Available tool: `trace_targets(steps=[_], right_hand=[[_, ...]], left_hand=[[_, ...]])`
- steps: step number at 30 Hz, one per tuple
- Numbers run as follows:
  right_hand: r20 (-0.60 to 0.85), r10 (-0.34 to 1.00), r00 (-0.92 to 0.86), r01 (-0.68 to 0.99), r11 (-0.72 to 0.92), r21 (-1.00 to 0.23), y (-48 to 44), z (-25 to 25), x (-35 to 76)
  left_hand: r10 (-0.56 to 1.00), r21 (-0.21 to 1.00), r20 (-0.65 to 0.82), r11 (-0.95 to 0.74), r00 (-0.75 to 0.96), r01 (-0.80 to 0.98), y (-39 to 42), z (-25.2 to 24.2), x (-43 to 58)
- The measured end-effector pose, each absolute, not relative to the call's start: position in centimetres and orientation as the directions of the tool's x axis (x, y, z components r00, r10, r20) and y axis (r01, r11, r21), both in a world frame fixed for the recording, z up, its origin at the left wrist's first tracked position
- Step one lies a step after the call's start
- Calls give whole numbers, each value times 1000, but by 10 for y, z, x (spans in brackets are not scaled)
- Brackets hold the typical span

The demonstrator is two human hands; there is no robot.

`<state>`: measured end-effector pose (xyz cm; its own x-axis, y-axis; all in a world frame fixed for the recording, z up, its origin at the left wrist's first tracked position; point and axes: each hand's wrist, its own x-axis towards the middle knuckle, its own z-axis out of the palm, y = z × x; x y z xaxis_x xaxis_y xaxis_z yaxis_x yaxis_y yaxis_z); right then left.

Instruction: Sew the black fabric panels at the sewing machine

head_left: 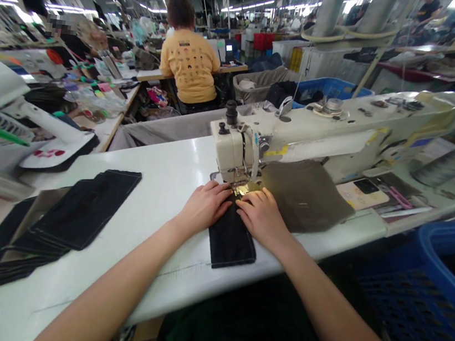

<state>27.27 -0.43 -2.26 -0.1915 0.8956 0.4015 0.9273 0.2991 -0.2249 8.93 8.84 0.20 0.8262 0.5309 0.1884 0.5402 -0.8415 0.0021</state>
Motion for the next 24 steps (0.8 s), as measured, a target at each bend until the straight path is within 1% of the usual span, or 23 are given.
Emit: trace_targets(steps=[7,13,18,22,24], right_hand=[[399,900,-177,932,283,-225,1,-24,272],[424,889,-172,935,284,-215,2,-26,271],[449,876,-174,936,289,-202,3,-27,270],[460,873,-162,941,277,-194,4,-28,267],[454,878,-154,942,269,-202,2,-26,265]], left_hand=[[559,-15,170,-822,812,569,94,4,92],[550,-18,199,-825,811,564,95,2,90],[570,-35,193,-810,799,586,96,3,90],[617,-63,187,-769,764,636,87,1,95],[661,-80,220,-721,717,689,74,-7,101]])
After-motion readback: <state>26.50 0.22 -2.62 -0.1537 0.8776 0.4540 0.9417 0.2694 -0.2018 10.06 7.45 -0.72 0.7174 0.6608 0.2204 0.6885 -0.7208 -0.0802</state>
